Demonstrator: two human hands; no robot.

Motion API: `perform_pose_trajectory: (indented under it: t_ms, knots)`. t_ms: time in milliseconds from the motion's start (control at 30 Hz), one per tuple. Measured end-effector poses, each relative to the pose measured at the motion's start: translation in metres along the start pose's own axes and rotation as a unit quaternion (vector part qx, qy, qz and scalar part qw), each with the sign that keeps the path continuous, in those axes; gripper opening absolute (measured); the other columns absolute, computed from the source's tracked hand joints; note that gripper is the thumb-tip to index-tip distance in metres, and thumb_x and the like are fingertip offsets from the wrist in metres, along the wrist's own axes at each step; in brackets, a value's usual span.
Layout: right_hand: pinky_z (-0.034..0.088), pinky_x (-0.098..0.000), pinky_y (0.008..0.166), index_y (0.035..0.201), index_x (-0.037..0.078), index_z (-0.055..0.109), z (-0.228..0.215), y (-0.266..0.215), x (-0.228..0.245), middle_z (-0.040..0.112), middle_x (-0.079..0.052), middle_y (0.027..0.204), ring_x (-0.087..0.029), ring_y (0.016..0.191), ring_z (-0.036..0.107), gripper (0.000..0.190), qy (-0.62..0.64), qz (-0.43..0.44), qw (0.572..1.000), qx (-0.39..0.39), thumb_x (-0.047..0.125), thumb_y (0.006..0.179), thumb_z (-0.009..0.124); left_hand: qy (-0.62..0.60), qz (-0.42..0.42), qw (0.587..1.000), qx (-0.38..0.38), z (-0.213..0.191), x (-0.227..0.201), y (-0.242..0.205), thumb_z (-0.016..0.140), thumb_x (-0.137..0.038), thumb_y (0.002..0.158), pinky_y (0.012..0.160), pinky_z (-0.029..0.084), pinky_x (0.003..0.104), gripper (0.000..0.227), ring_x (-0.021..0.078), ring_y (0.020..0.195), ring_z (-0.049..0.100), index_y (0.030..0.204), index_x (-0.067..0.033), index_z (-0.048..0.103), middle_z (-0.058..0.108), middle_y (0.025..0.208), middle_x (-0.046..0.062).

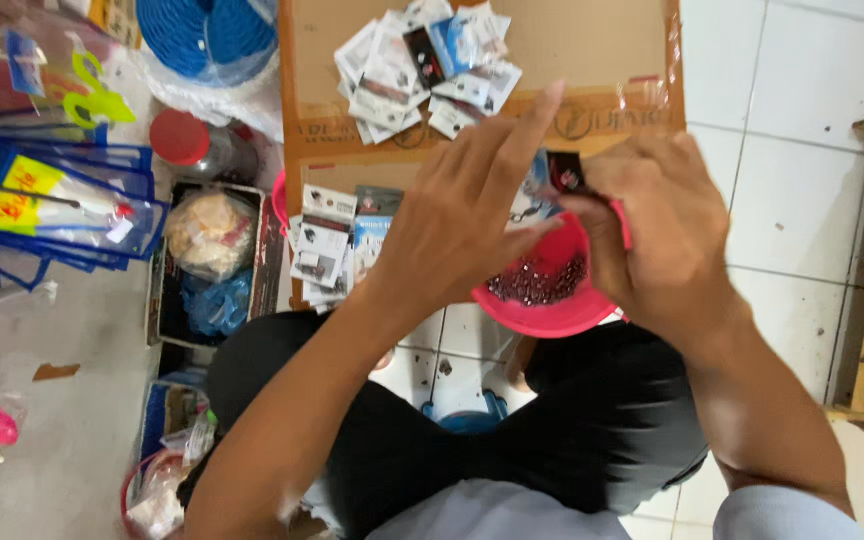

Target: The person picks up individual small metal swivels from a pink bucket and places them into small plastic packets by hand.

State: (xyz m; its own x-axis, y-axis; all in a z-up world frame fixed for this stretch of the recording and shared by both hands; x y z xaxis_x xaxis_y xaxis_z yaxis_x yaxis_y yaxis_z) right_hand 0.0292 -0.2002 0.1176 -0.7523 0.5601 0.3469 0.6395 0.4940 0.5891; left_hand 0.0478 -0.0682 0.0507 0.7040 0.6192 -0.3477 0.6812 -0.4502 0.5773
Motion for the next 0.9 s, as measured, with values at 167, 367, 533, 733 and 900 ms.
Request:
perform_pose_trajectory:
  t_ms: [167, 367, 533, 733, 900]
  knots:
    - [0.044, -0.0489, 0.087, 0.103, -0.008, 0.053, 0.000, -0.004, -0.009, 0.059, -0.021, 0.093, -0.038, 0.084, 0.055, 0.009, 0.013, 0.039, 0.999, -0.019, -0.002, 0.107, 0.058, 0.056, 0.017, 0.997, 0.046, 0.001, -0.006, 0.014, 0.083, -0.034, 0.103, 0.097, 0.054, 0.041, 0.087, 0.0294, 0.117, 0.066, 0.159, -0.0058, 0.022, 0.062, 0.134, 0.013]
    - [0.054, -0.0365, 0.083, 0.111, -0.006, 0.061, -0.003, -0.005, -0.020, 0.066, -0.016, 0.101, -0.029, 0.093, 0.064, 0.014, 0.088, 0.124, 0.987, -0.060, 0.006, 0.105, 0.064, -0.052, -0.004, 0.998, 0.045, -0.003, 0.000, 0.020, 0.047, -0.050, 0.108, 0.093, 0.052, 0.048, 0.058, 0.0364, 0.119, 0.068, 0.143, -0.0041, 0.043, 0.065, 0.133, 0.018]
    - [0.051, -0.0438, 0.085, 0.104, -0.011, 0.066, -0.002, -0.005, -0.012, 0.072, -0.021, 0.099, -0.035, 0.087, 0.068, 0.016, 0.050, 0.077, 0.992, -0.089, -0.007, 0.097, 0.079, -0.138, -0.024, 0.987, 0.076, 0.016, 0.010, 0.010, 0.061, -0.039, 0.104, 0.097, 0.049, 0.049, 0.056, 0.0402, 0.126, 0.063, 0.141, -0.0020, 0.041, 0.060, 0.136, 0.020]
    - [0.052, -0.0430, 0.085, 0.102, -0.008, 0.069, -0.002, -0.008, -0.015, 0.074, -0.018, 0.098, -0.032, 0.085, 0.068, 0.010, -0.009, 0.058, 0.995, -0.085, -0.006, 0.096, 0.077, -0.158, -0.046, 0.984, 0.075, 0.028, 0.017, 0.014, 0.073, -0.028, 0.095, 0.093, 0.047, 0.048, 0.053, 0.0390, 0.108, 0.065, 0.132, -0.0044, 0.044, 0.060, 0.127, 0.016]
    - [0.051, -0.0410, 0.089, 0.107, -0.007, 0.070, -0.007, -0.005, -0.015, 0.075, -0.017, 0.101, -0.032, 0.092, 0.073, 0.011, 0.020, 0.092, 0.990, -0.102, -0.007, 0.097, 0.074, -0.180, -0.051, 0.980, 0.064, 0.028, 0.015, 0.017, 0.056, -0.042, 0.102, 0.091, 0.045, 0.048, 0.048, 0.0380, 0.104, 0.064, 0.129, -0.0035, 0.043, 0.060, 0.119, 0.017]
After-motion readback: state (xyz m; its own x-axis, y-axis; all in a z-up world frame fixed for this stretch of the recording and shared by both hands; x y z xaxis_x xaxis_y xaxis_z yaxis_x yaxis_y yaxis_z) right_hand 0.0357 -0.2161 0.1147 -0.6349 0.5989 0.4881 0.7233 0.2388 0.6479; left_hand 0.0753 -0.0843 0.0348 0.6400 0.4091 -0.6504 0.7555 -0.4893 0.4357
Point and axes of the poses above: each hand's wrist, its own y-axis towards the middle knuckle, its own z-axis out of the palm, x = y × z, the point moved 7 cm from there along y, towards the middle knuckle
